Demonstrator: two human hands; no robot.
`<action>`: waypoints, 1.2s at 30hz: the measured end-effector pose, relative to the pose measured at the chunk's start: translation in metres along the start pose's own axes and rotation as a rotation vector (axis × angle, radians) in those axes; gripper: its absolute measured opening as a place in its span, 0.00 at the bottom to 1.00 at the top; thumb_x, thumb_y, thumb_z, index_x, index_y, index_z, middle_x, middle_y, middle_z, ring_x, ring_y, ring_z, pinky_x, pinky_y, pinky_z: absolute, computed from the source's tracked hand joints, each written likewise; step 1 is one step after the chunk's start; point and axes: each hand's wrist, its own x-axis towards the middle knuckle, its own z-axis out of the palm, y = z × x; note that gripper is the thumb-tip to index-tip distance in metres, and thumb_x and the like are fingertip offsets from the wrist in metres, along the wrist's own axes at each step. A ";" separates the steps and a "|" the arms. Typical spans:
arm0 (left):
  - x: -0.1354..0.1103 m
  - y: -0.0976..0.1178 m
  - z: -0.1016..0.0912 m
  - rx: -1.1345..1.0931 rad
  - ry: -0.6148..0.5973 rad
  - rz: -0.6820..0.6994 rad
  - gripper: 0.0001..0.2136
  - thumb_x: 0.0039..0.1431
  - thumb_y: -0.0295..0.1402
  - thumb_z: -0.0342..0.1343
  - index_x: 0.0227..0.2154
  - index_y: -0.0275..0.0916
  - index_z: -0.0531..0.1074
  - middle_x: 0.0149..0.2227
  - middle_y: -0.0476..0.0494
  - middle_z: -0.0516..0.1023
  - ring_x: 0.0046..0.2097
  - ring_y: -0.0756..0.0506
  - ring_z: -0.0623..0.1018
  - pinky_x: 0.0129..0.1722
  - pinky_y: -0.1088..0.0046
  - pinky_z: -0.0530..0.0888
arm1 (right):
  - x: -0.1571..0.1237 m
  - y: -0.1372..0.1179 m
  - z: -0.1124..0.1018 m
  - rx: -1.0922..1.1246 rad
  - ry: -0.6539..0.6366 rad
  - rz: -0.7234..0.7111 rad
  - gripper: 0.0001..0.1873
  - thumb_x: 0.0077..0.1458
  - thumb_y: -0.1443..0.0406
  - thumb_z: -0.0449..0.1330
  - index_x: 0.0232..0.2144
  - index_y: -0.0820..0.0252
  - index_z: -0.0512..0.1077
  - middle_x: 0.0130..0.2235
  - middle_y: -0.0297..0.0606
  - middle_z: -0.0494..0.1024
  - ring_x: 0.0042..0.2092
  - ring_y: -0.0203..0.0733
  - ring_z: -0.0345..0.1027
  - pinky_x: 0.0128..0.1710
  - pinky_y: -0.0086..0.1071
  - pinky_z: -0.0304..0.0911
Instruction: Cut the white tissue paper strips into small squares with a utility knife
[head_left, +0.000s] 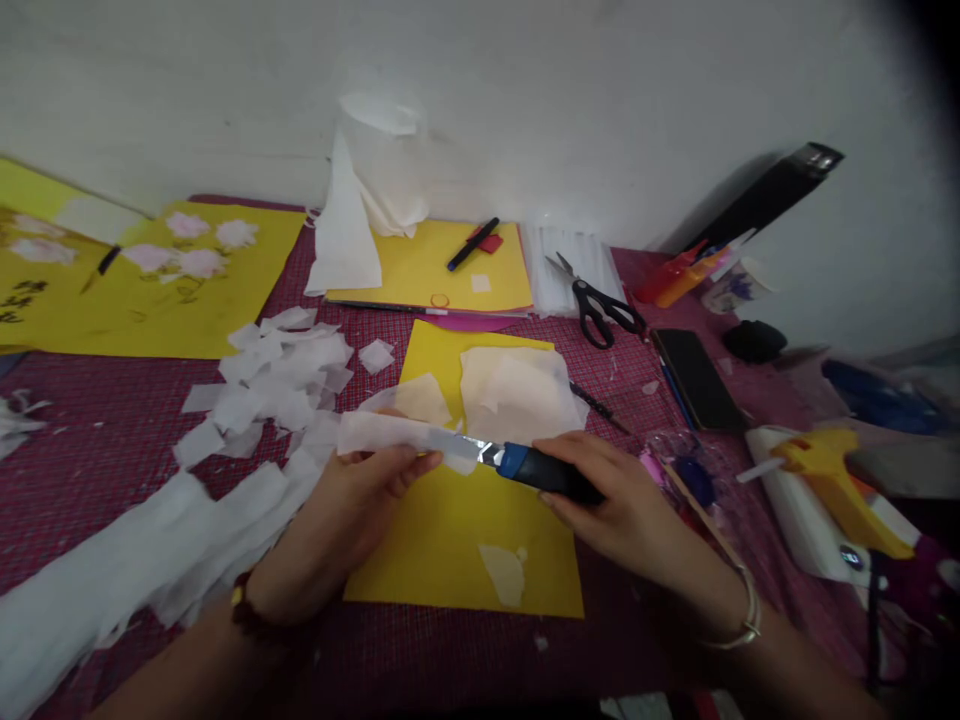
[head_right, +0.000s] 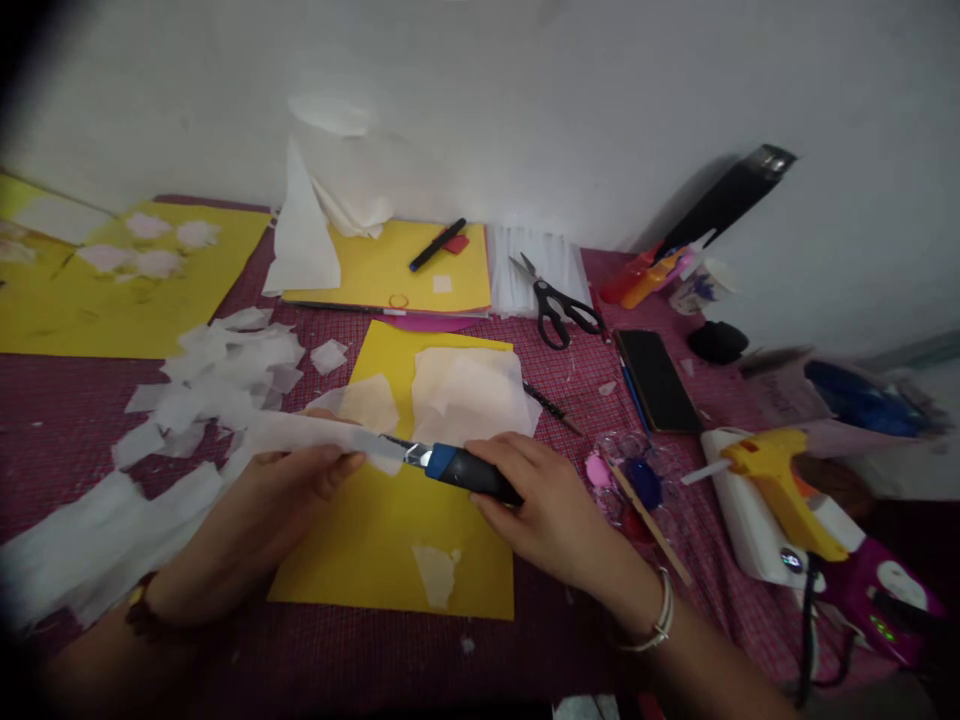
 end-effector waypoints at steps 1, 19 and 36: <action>0.001 -0.001 -0.001 -0.023 -0.013 0.007 0.06 0.41 0.23 0.67 0.22 0.38 0.75 0.26 0.52 0.77 0.33 0.52 0.76 0.39 0.76 0.76 | 0.000 0.000 0.000 -0.015 0.001 -0.004 0.19 0.55 0.70 0.59 0.50 0.56 0.67 0.44 0.42 0.76 0.45 0.45 0.72 0.44 0.40 0.70; 0.003 -0.005 0.000 0.032 0.053 -0.121 0.09 0.42 0.25 0.69 0.29 0.38 0.77 0.31 0.52 0.78 0.32 0.53 0.75 0.29 0.82 0.74 | 0.000 0.002 0.002 -0.082 -0.011 -0.023 0.20 0.56 0.70 0.57 0.52 0.57 0.67 0.47 0.44 0.76 0.47 0.46 0.71 0.47 0.41 0.69; -0.002 -0.002 -0.003 0.469 -0.043 0.054 0.17 0.45 0.29 0.67 0.40 0.43 0.74 0.27 0.52 0.75 0.29 0.49 0.72 0.29 0.76 0.65 | 0.001 -0.001 0.004 -0.053 -0.067 -0.019 0.20 0.55 0.71 0.58 0.51 0.56 0.68 0.44 0.41 0.77 0.46 0.45 0.71 0.46 0.40 0.69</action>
